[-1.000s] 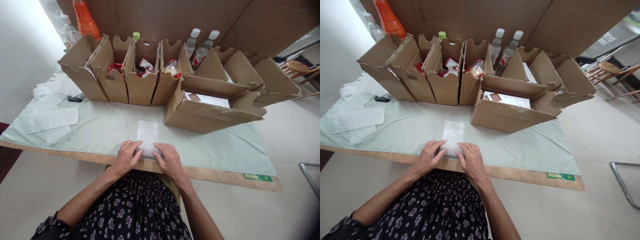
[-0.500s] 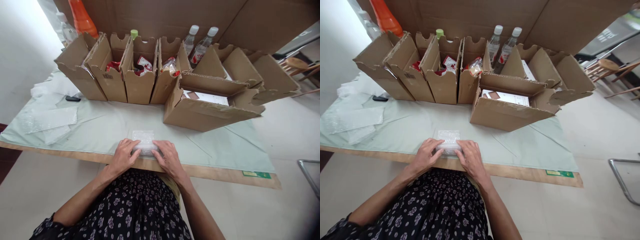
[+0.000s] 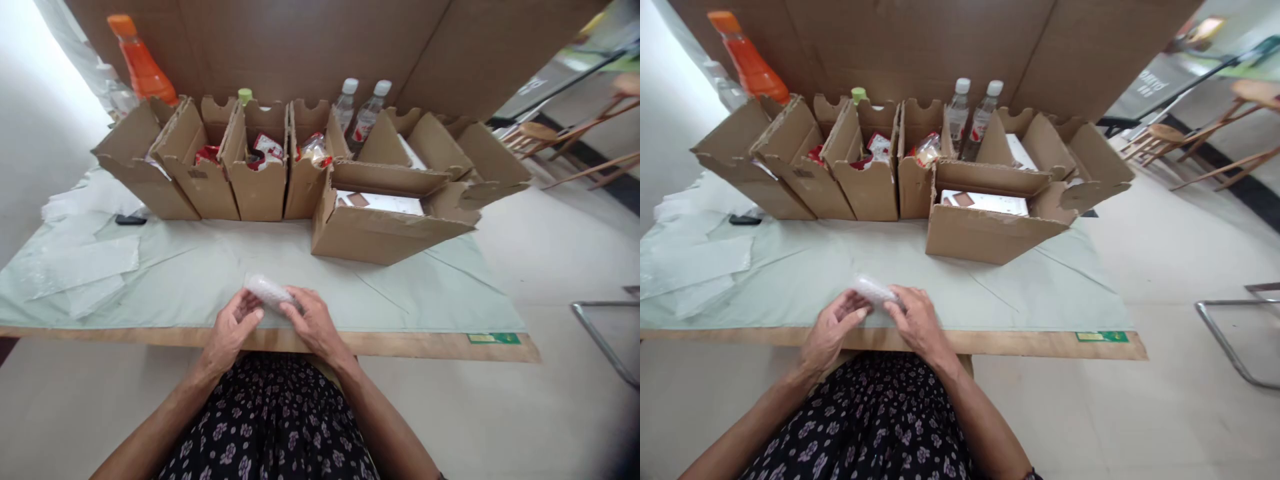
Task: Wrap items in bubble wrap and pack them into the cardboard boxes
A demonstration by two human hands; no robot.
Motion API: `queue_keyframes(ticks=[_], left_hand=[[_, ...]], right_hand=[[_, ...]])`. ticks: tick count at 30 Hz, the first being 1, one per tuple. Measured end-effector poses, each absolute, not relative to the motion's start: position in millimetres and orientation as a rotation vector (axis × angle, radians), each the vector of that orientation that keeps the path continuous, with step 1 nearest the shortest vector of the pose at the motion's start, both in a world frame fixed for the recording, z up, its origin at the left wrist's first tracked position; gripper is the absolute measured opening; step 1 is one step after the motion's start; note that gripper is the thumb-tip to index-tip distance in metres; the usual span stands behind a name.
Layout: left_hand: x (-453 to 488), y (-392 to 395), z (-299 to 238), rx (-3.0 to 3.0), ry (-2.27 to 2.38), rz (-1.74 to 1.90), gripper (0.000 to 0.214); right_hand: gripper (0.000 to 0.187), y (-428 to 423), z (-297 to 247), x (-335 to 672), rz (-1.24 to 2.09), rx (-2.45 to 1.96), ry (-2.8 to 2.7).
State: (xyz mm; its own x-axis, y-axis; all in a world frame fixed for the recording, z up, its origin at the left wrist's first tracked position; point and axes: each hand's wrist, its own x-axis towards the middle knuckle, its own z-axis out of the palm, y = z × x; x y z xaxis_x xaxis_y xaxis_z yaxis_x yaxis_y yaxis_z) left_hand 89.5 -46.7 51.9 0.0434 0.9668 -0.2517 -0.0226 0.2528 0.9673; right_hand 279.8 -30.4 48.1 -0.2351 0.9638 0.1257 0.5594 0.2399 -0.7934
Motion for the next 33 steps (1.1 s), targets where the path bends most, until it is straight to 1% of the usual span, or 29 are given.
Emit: queue_keyframes(ticks=[2, 4, 5, 8, 9, 10, 11, 13, 14, 15, 16, 18, 20, 22, 24, 26, 28, 31, 33], left_hand=[[99.3, -45.2, 55.2, 1.01, 1.188, 0.968, 0.052], [107.4, -39.9, 58.9, 1.046, 1.196, 0.961, 0.05], [110.7, -37.0, 61.2, 1.09, 1.206, 0.952, 0.049], [120.3, -30.8, 68.6, 1.334, 1.154, 0.829, 0.042], [124.1, -29.9, 70.8, 1.425, 1.122, 0.766, 0.038], [128.2, -29.2, 72.8, 1.502, 1.099, 0.703, 0.036], [132.3, -28.2, 75.0, 1.564, 1.092, 0.656, 0.036], [139.1, -22.8, 82.2, 1.666, 1.09, 0.599, 0.04], [141.6, -17.2, 88.7, 1.722, 1.065, 0.593, 0.043], [144.0, -9.2, 97.8, 1.789, 1.016, 0.604, 0.044], [146.7, 1.3, 109.7, 1.868, 0.948, 0.635, 0.043], [155.9, 29.3, 140.5, 2.041, 0.803, 0.757, 0.033], [174.2, 63.8, 174.9, 2.203, 0.763, 0.871, 0.021], [202.5, 100.4, 204.0, 2.36, 0.73, 0.854, 0.02], [237.0, 134.3, 221.0, 2.517, 0.623, 0.705, 0.023], [272.5, 161.3, 224.7, 2.626, 0.521, 0.525, 0.027], [304.3, 178.7, 218.1, 2.697, 0.378, 0.347, 0.035], [338.7, 189.1, 201.4, 2.772, 0.24, 0.125, 0.044], [351.0, 191.4, 194.1, 2.804, 0.235, 0.023, 0.041]], right_hand=[[0.022, -42.8, 53.0, 283.4, 0.969, -1.347, -1.877], [0.023, -51.8, 55.8, 293.8, 1.004, -1.36, -1.833], [0.03, -54.5, 56.9, 301.5, 1.009, -1.373, -1.782], [0.07, -55.4, 63.3, 328.0, 1.135, -1.314, -1.602], [0.078, -54.0, 67.4, 336.0, 1.196, -1.279, -1.576], [0.077, -52.2, 72.6, 343.0, 1.244, -1.256, -1.573], [0.066, -50.3, 78.8, 349.3, 1.271, -1.255, -1.584], [0.033, -47.4, 93.6, 361.5, 1.256, -1.3, -1.632], [0.02, -47.0, 101.8, 368.7, 1.223, -1.324, -1.653], [0.013, -47.6, 110.5, 377.2, 1.182, -1.336, -1.67], [0.01, -49.0, 119.5, 387.4, 1.135, -1.336, -1.679], [0.01, -53.9, 138.4, 411.8, 1.034, -1.324, -1.655], [0.012, -58.3, 157.7, 438.8, 0.907, -1.324, -1.559], [0.015, -56.1, 176.1, 464.7, 0.729, -1.342, -1.396], [0.018, -42.6, 191.5, 487.6, 0.505, -1.326, -1.221], [0.018, -18.4, 202.3, 507.4, 0.317, -1.283, -1.112], [0.019, 10.2, 207.7, 524.0, 0.225, -1.294, -1.102], [0.024, 42.3, 207.7, 540.0, 0.219, -1.482, -1.226], [0.024, 50.4, 205.2, 543.6, 0.125, -1.674, -1.353]])
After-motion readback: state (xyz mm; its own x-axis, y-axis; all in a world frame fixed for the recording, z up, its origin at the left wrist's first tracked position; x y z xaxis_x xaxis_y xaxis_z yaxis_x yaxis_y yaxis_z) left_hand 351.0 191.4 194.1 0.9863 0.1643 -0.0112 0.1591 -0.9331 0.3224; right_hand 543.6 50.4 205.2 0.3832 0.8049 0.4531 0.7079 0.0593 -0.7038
